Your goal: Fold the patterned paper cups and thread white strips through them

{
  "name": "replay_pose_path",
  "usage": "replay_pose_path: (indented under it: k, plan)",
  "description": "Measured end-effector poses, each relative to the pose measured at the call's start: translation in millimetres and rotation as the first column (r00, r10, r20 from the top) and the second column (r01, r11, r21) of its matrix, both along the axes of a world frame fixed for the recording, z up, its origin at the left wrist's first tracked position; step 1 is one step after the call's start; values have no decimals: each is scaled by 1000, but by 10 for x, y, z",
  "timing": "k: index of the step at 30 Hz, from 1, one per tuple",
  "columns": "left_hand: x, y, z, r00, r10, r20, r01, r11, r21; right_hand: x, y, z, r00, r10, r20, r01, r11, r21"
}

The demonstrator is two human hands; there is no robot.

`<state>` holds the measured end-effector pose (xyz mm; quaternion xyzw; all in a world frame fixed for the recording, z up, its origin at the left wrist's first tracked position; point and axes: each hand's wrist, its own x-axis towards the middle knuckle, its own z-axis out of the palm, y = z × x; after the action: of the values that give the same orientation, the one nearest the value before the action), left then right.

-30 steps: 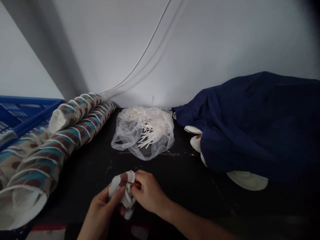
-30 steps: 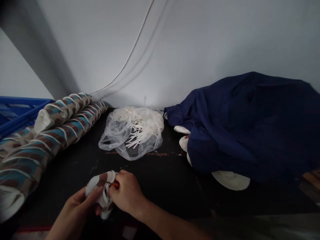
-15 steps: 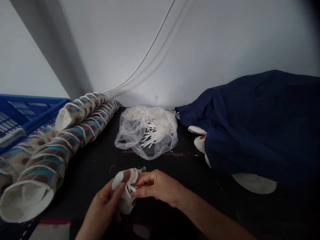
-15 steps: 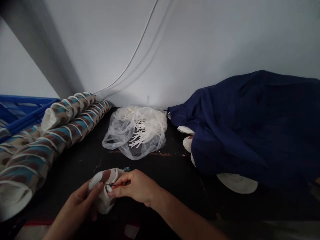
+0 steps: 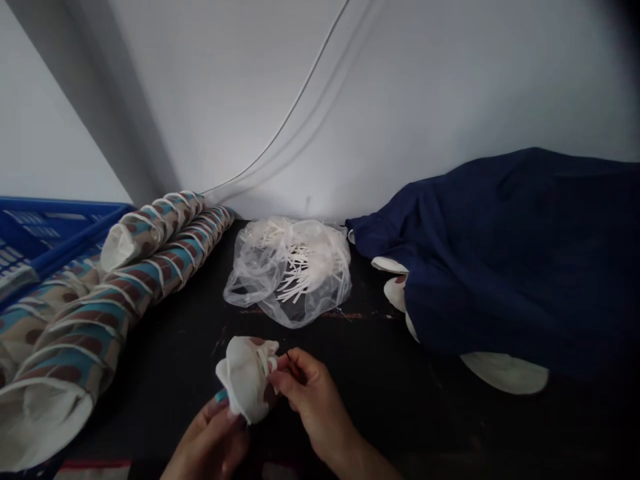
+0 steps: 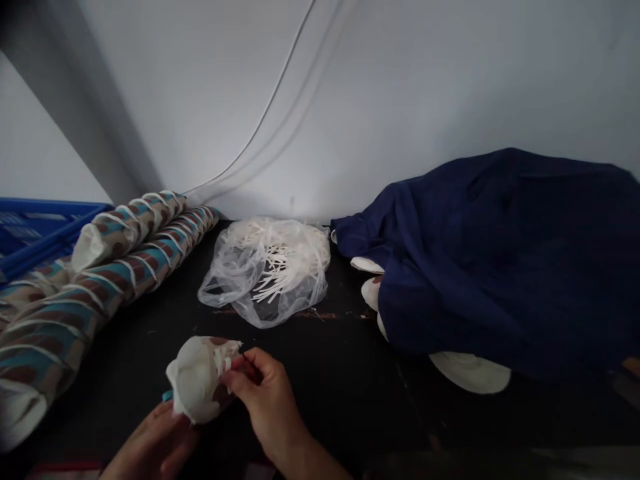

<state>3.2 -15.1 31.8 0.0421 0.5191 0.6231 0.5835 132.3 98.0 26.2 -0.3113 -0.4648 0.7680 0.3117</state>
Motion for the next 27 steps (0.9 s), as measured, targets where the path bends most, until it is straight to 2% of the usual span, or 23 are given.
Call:
replay_pose_path:
  k: [5,8,10,12,14,16,21,27]
  plan:
    - [104,21,-114,992,-103,75,102,995,17,-36,-98,-64,989,-105,108,70,955,288]
    - [95,22,-91,995,-40,96,36,998,43,-57,-176,-79,977,-169,131,100,903,419]
    - [119,49,-57,998,55,44,-55,998,8,-74,-225,-70,984,-139,115,90,931,353]
    - [158,84,-29,996,90,-20,-90,995,-41,-89,-255,-60,994,-87,68,79,990,116]
    - [190,108,-19,996,73,-43,-75,996,-49,-98,-263,-52,996,-84,20,86,988,-131]
    - [206,113,-33,998,52,-41,-53,998,-36,-102,-262,-44,994,-111,3,108,963,-246]
    - [217,92,-121,998,26,-51,-28,999,-27,-126,-299,-50,988,-153,-20,141,950,-278]
    - [240,63,-134,943,45,-330,-79,993,-90,-170,-387,-140,985,-168,-29,156,956,-249]
